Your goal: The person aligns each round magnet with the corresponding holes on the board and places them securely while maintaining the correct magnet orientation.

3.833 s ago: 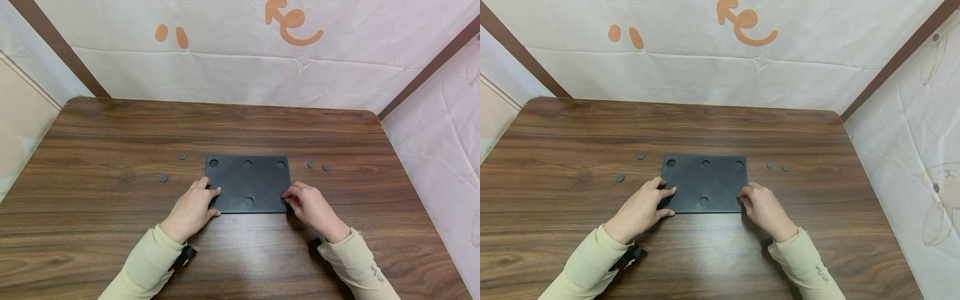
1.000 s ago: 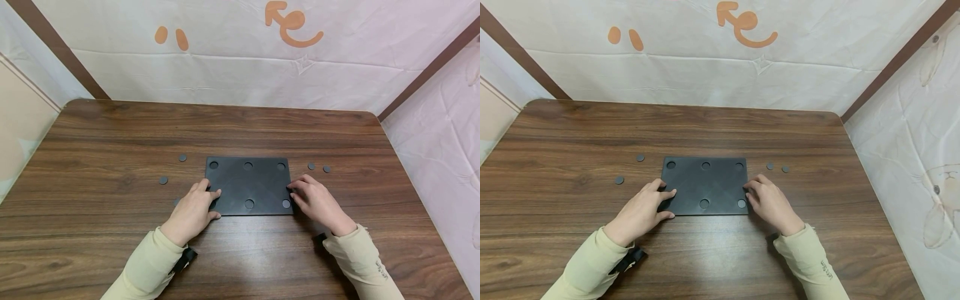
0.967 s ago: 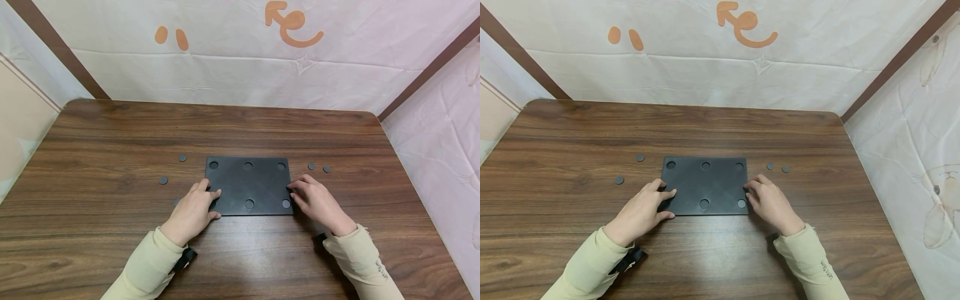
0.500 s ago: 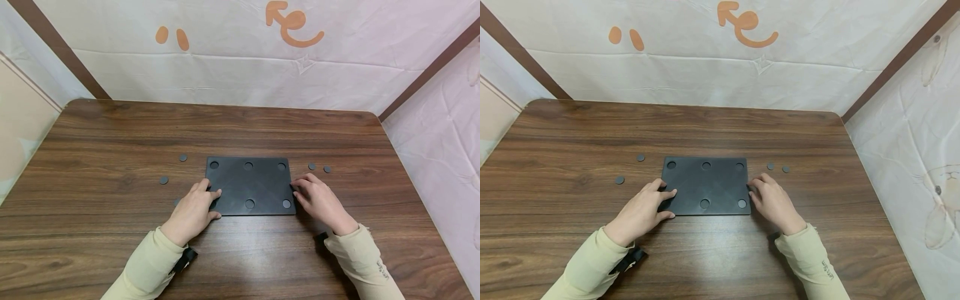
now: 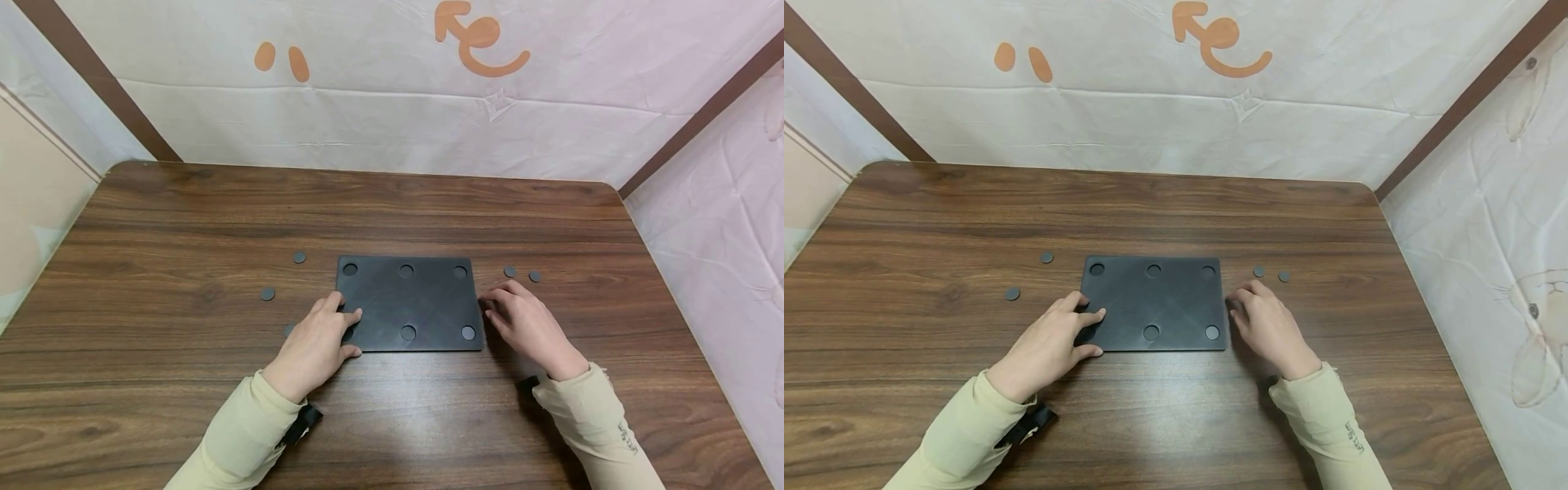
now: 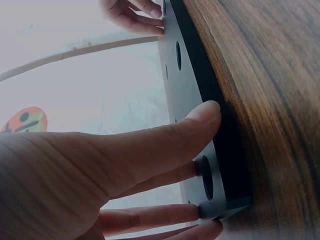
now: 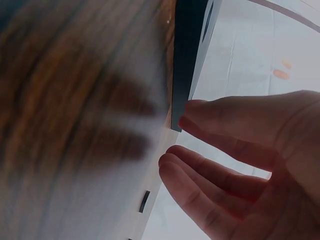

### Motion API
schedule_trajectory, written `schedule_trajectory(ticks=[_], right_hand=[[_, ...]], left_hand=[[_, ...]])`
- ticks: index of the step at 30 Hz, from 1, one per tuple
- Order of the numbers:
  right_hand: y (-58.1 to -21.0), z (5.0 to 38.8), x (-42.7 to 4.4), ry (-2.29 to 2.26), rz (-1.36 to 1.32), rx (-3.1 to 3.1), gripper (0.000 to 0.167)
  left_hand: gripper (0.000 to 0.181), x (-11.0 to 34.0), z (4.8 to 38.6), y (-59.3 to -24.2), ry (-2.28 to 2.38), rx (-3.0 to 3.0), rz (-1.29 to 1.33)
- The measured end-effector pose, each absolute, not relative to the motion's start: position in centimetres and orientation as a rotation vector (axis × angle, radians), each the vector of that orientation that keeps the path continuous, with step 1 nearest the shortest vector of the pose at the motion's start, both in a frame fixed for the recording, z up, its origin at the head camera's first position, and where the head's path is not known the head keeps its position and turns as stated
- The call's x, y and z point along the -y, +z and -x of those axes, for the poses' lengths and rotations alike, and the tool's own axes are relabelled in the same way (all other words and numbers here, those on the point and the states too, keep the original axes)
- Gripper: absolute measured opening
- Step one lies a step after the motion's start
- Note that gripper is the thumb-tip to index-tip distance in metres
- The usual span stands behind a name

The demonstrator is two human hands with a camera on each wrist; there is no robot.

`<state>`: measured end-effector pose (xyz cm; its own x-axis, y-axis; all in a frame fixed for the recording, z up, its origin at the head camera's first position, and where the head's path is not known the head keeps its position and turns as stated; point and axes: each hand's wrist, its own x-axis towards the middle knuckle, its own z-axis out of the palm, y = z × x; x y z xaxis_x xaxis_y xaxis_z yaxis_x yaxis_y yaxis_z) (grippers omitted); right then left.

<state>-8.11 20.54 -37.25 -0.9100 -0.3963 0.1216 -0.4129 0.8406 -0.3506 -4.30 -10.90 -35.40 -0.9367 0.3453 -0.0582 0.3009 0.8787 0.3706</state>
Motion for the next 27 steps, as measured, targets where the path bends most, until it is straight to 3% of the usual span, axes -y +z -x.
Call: schedule_trajectory(ticks=[27], right_hand=[[-37.02, 8.86, -21.49, 0.555, -0.553, 3.051, 0.028]], left_hand=[[0.053, 10.91, 4.30, -35.27, 0.561, -2.912, -0.499]])
